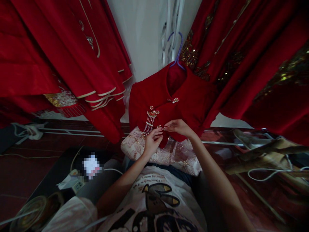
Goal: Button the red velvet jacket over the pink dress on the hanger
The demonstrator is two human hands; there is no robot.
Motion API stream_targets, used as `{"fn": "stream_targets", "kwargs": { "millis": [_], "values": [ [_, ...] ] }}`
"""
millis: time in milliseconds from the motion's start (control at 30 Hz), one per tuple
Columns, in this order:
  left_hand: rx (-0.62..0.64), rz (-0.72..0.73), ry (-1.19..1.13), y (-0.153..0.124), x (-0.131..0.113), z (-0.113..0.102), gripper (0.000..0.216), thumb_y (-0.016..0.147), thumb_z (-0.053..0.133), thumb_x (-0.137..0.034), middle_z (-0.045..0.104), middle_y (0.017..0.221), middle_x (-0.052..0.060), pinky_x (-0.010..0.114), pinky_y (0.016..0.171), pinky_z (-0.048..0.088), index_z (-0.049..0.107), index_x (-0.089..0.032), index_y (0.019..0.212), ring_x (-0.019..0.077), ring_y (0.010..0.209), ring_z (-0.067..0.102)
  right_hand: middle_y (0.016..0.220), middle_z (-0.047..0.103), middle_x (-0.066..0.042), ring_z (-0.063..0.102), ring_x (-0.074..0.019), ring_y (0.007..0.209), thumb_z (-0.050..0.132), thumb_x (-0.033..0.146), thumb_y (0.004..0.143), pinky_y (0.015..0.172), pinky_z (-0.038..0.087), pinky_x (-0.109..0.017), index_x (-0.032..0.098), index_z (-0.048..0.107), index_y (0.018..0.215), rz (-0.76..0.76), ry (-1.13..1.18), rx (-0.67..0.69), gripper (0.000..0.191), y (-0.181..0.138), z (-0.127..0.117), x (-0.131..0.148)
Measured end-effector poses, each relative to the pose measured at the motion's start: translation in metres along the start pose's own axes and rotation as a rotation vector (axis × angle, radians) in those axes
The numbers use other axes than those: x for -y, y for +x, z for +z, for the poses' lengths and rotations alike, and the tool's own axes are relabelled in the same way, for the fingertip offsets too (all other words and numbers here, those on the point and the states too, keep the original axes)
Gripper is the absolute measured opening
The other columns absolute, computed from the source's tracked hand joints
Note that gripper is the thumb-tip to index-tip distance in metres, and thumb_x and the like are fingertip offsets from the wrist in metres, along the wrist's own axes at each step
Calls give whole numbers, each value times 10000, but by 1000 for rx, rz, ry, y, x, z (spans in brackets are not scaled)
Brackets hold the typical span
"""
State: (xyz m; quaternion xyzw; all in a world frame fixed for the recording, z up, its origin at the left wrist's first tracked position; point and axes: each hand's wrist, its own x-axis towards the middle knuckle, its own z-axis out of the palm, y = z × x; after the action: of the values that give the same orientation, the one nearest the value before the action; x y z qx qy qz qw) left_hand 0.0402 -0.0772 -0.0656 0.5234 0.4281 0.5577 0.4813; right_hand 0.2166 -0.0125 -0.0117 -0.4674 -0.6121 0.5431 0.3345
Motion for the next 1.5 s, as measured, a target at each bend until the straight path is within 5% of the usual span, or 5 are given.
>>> {"fn": "stream_targets", "kwargs": {
  "millis": [367,700,1000,1167,1500],
  "values": [
    [-55,17,36,9,5,7,379,730,602,-39,689,1060,88,338,901,539,616,-160,1089,149,937,668,813,742,-61,676,-148,726,778,278,616,707,534,-262,130,712,851,-85,-44,-34,285,7,4,-9],
    [-58,397,779,27,9,-2,163,810,556,-95,642,877,46,343,808,497,642,-205,893,193,855,607,815,742,-55,681,-147,740,771,283,628,739,534,-276,136,715,860,-62,-45,22,281,5,2,-7],
    [-49,676,1233,39,2,-12,212,920,490,-248,525,889,84,345,760,435,651,-222,1055,229,862,487,830,745,-58,691,-161,771,769,250,610,778,543,-296,147,718,843,-56,11,40,259,-2,-14,0],
    [29,701,1037,42,-2,-16,167,918,526,-252,616,934,66,329,816,472,640,-196,1026,194,886,553,820,739,-51,675,-148,741,785,248,585,744,536,-270,144,719,849,-34,1,39,292,2,-9,-1],
    [-36,246,404,34,1,-3,154,792,633,-140,731,870,53,308,783,567,676,-161,938,149,780,692,808,739,-69,674,-150,719,800,278,585,729,542,-272,130,708,850,-15,54,-51,317,7,2,-7]
  ]
}}
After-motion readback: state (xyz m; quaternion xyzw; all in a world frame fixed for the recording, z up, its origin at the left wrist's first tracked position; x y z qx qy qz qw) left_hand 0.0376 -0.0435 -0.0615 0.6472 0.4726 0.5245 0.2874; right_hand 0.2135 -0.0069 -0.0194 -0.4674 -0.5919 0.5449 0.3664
